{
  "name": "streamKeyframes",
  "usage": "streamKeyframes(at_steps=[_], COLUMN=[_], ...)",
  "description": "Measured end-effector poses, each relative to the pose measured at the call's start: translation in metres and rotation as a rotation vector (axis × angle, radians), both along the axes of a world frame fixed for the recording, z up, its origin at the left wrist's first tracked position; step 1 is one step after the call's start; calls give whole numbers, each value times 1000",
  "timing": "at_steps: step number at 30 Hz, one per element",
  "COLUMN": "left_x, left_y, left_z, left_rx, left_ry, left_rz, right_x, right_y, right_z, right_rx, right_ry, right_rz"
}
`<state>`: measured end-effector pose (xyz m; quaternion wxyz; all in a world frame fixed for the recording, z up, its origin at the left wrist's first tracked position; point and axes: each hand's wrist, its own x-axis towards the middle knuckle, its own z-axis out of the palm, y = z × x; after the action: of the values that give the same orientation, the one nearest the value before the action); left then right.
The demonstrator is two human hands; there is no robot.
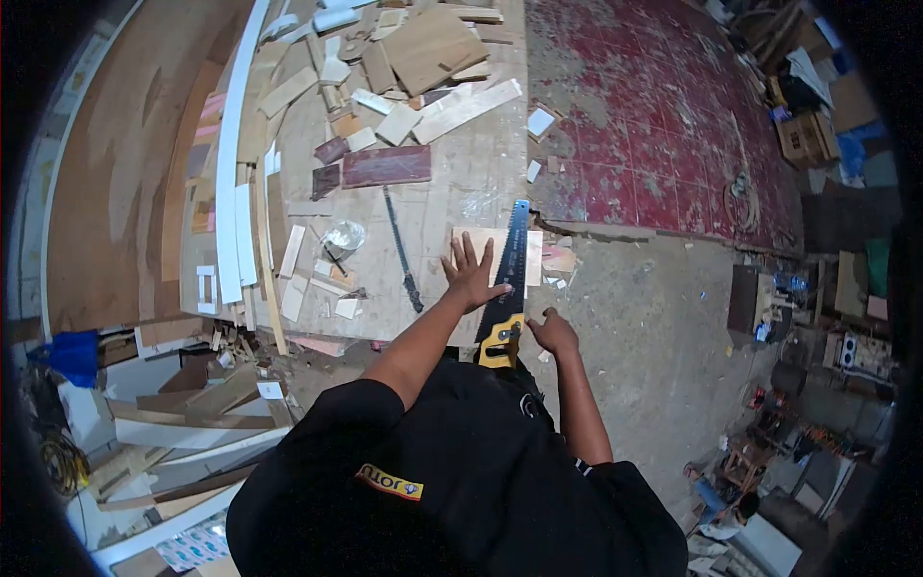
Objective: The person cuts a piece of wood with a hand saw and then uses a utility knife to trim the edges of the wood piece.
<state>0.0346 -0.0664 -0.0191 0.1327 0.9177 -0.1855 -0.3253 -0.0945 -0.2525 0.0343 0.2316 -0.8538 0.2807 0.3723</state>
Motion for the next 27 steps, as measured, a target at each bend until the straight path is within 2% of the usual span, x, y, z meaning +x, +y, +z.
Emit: streamKeyframes(at_steps=[3,5,7,8,9,10,11,12,13,14,15,17,19,21,23,25,27], left_x=[2,1,3,3,-3,-14,-19,-24,-24,-23,-22,-23,-23,-27,-38,-50,-66], left_y=[3,5,4,8,14,18,23,22,29,35,41,44,54,71,86,101,118], left_z=[-15,-22,-28,-6,-15,-52,-53,-53,-38,-29,-19,-9,10,32,19,21,20], left_rx=[-41,-79,-41,-76,-81,-42,4,73,75,-117,-307,-310,-248,-266,-455,-396,-386], left_ry=[2,-24,-7,40,41,-402,-844,-879,-878,-699,-517,-477,-306,-266,-344,-307,-446], left_rz=[20,40,56,66,77,6,-67,-93,-82,-76,-69,-49,-90,-112,-129,-204,-225], right_x=[30,56,83,95,104,113,118,117,114,114,121,140,151,159,174,183,188], right_y=[16,38,65,81,96,110,126,143,163,182,197,229,264,296,323,343,361], right_z=[14,43,71,77,69,54,46,39,34,32,30,25,13,-3,-24,-41,-46], right_rx=[14,88,140,197,194,219,244,242,-63,-381,-379,400,344,288,167,136,149], right_ry=[-137,-282,-290,-300,-297,-389,-480,-477,-780,-1075,-1075,-438,-429,-431,-445,-560,-516], right_rz=[-3,42,60,69,81,198,317,328,513,689,698,501,572,639,613,630,606])
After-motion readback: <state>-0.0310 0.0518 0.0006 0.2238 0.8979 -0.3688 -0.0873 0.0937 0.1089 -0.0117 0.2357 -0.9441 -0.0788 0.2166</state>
